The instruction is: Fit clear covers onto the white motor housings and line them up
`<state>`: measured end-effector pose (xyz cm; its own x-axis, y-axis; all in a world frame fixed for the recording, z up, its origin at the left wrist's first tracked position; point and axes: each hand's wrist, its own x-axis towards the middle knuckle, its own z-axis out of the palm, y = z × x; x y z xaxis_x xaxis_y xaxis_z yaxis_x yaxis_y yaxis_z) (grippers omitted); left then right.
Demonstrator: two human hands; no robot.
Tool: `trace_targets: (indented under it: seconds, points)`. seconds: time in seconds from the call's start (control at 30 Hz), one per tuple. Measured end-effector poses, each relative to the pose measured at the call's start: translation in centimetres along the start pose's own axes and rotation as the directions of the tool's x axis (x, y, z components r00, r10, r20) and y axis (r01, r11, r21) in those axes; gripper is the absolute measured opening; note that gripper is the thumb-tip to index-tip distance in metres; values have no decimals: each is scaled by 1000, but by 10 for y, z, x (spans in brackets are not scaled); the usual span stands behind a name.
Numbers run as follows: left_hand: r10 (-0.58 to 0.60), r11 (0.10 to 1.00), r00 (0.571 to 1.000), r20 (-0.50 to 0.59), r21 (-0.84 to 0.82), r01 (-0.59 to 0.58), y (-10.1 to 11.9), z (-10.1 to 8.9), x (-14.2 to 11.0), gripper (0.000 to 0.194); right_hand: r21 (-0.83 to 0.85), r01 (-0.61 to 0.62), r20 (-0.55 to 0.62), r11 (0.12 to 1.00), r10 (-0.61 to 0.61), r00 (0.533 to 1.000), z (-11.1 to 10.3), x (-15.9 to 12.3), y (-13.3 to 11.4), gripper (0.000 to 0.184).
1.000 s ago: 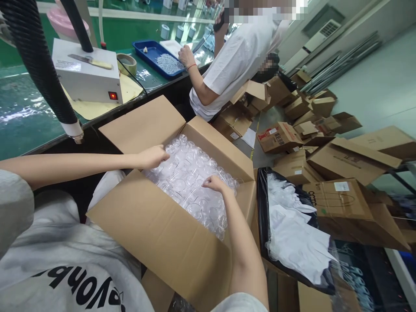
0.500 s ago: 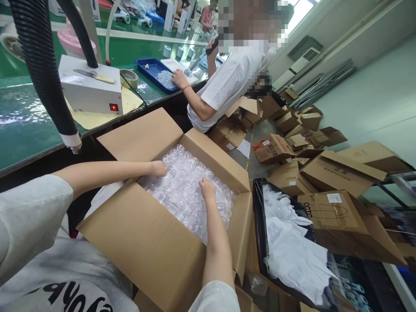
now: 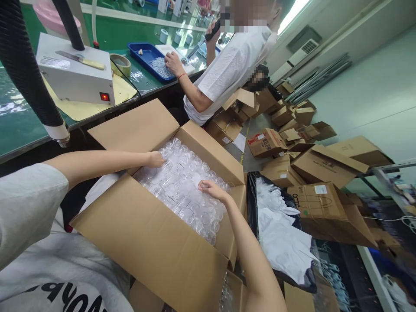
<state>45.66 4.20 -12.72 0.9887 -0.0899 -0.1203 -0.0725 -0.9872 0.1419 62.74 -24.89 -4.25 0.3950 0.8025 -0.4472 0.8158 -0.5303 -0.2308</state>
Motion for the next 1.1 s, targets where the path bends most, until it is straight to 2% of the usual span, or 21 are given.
trace_targets:
  seconds: [0.1, 0.17, 0.33, 0.47, 0.6, 0.73, 0.87, 0.93, 1.0, 1.1]
  points:
    - [43, 997, 988, 146, 50, -51, -1, -3, 0, 33, -148, -106, -54, 983, 99, 994, 7, 23, -9, 26]
    - [50, 995, 979, 200, 75, -66, -2, -7, 0, 33, -249, -148, -100, 957, 127, 987, 13, 41, -17, 31]
    - [21, 992, 969, 245, 112, -50, -3, -14, -3, 31, -420, -63, -55, 906, 44, 998, 28, 79, -36, 37]
    - [-19, 994, 966, 259, 112, -10, 0, -13, -1, 34, -462, -12, -47, 887, -11, 999, 34, 95, -39, 36]
    - [-46, 996, 961, 271, 83, 24, 1, -5, 7, 34, -396, -36, -98, 918, -3, 995, 41, 101, -31, 29]
    - [-52, 998, 955, 292, 52, 38, -3, 1, 11, 33, -228, -96, -213, 969, 47, 976, 48, 95, -21, 26]
    - [-41, 999, 971, 237, 3, 41, -7, 3, 12, 32, -33, -83, -319, 996, 68, 945, 39, 63, -3, 27]
    - [-32, 999, 980, 199, -22, 37, -7, 4, 12, 31, 48, -39, -286, 998, 51, 957, 29, 38, 9, 29]
    - [-13, 999, 984, 176, -40, 20, -7, 5, 10, 30, 112, -12, -197, 994, 34, 980, 18, 14, 22, 30]
    - [39, 998, 983, 178, -58, -29, -4, 7, 6, 32, 123, -69, -95, 990, 81, 992, 6, 0, 36, 30]
